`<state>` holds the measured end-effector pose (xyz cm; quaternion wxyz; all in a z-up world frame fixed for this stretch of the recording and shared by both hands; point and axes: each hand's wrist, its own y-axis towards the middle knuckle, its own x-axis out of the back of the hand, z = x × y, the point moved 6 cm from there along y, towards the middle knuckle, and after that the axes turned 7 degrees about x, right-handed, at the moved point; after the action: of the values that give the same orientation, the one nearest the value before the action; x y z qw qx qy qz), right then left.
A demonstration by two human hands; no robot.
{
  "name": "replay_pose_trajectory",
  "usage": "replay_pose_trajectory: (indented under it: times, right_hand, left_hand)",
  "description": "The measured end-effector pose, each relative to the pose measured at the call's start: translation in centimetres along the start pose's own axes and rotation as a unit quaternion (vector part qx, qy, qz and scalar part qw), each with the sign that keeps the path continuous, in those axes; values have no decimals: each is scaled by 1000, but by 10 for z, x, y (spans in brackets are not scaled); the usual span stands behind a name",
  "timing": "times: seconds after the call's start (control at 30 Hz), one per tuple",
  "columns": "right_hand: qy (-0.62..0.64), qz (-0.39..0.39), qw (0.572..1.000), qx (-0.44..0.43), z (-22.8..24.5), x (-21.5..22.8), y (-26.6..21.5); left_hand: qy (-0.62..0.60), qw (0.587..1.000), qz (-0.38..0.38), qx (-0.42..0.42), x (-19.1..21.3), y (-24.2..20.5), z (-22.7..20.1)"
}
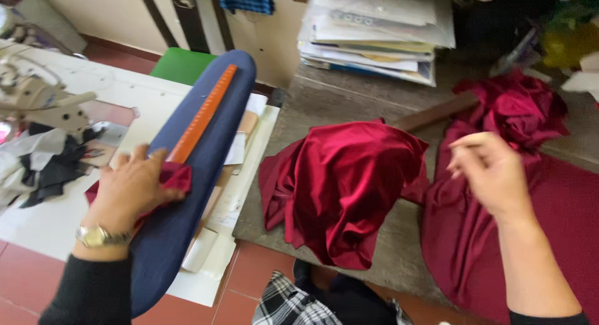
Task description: The person folds a large piece of maroon fabric on a wooden table, smoothing it out and aligning the edges. They then pick up a smaller piece of the same fabric, fold it, and place it on top of the larger folded piece.
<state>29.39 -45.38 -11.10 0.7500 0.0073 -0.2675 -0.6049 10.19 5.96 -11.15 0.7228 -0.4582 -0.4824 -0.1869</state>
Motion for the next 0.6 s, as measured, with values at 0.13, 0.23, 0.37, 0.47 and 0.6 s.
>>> replay_pose_trajectory:
  times: [0.13, 0.23, 0.37, 0.47, 0.6]
  right_hand:
    - [-127, 199, 966, -105, 39, -76, -36]
    - [-211, 306, 928, -16, -1, -133, -62]
    - [-114, 209, 971, 16, 17, -113, -26]
    - [-167, 75, 983, -8, -4, -27, 21]
    - [-16, -10, 990, -138, -69, 27, 25]
  left_hand:
    - [27, 947, -316, -54, -19, 3, -78]
    - [-93, 949, -230, -196, -73, 17, -159]
    - [-205, 898, -134, -365, -59, -2, -214]
    - [-285, 877, -158, -354, -29, 17, -204]
    - [-272, 888, -175, -329, -30, 40, -200]
